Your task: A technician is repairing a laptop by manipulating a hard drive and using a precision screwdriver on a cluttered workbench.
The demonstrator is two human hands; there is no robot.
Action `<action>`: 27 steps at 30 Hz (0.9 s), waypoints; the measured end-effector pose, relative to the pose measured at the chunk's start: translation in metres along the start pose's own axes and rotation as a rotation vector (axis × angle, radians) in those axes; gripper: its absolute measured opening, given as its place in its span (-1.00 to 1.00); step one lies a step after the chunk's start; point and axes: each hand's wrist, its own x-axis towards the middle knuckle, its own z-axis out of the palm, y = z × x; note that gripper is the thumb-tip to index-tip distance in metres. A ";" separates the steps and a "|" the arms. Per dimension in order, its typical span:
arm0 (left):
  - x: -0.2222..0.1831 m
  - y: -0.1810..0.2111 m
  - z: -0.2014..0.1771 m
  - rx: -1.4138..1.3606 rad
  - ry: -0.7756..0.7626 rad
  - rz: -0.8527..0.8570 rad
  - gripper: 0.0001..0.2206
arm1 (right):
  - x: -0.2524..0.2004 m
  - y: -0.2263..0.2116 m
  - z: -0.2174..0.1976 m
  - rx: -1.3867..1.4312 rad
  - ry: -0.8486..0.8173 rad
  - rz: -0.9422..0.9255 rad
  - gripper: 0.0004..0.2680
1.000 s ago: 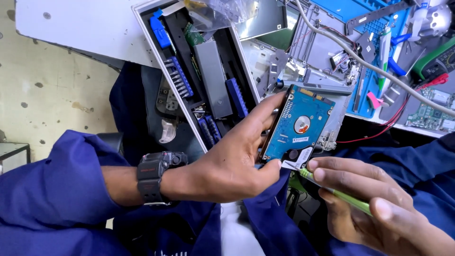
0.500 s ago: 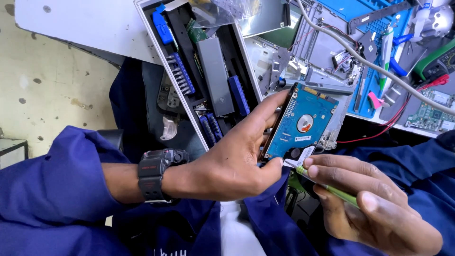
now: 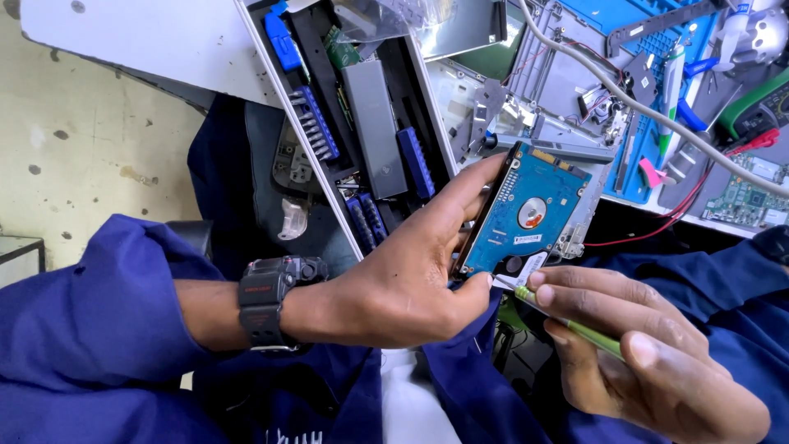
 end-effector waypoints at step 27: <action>-0.005 -0.002 -0.001 0.195 0.007 0.131 -0.24 | -0.016 0.076 0.011 -0.064 0.114 -0.400 -0.79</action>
